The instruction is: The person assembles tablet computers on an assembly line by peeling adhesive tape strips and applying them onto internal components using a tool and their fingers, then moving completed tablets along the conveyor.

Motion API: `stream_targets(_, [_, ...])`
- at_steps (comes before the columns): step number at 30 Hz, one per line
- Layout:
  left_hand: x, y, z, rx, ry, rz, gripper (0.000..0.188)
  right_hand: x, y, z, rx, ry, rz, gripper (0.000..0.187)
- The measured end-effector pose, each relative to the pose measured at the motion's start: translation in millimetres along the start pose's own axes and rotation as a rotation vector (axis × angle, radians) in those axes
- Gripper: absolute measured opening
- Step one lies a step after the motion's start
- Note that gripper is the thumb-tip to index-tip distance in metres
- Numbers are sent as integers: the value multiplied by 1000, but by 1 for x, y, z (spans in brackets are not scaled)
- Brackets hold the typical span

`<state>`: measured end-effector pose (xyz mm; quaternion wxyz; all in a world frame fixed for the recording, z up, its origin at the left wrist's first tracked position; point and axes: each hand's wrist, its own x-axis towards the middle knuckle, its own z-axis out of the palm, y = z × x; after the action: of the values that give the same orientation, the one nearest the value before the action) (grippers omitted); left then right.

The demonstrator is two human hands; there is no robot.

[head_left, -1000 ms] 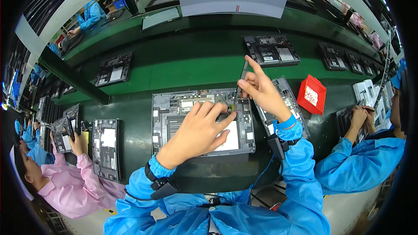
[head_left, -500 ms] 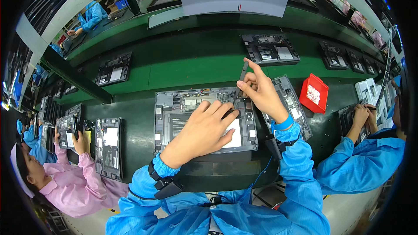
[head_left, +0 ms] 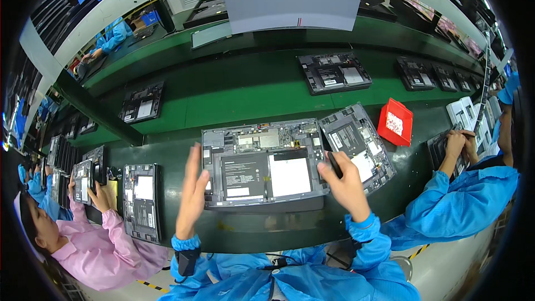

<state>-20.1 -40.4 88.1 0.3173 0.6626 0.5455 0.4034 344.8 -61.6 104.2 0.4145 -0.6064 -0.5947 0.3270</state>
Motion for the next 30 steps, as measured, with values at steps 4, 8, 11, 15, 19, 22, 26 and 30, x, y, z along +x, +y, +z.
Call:
stream_targets(4, [-13,29,29,-559,107,-74,68,-27,-14,16,126,153,13,44])
stream_targets(8, [1,46,10,-701,283,-202,63,-9,-39,1,201,82,-44,49])
stream_targets(11, [55,37,-27,-826,238,-256,61,36,-58,-10,283,-69,40,43])
stream_targets(15, [145,-22,-36,-900,444,-117,58,46,-50,-11,370,140,46,34])
stream_targets(19, [248,-121,1,-906,607,-189,56,21,-9,7,461,266,200,27])
stream_targets(22, [288,-204,9,-719,573,-166,58,-7,20,31,420,347,252,23])
stream_targets(26, [266,-172,36,442,859,282,50,-55,42,39,376,382,430,25])
stream_targets(30, [182,-118,51,-702,-317,-30,64,-73,71,59,418,383,531,33])
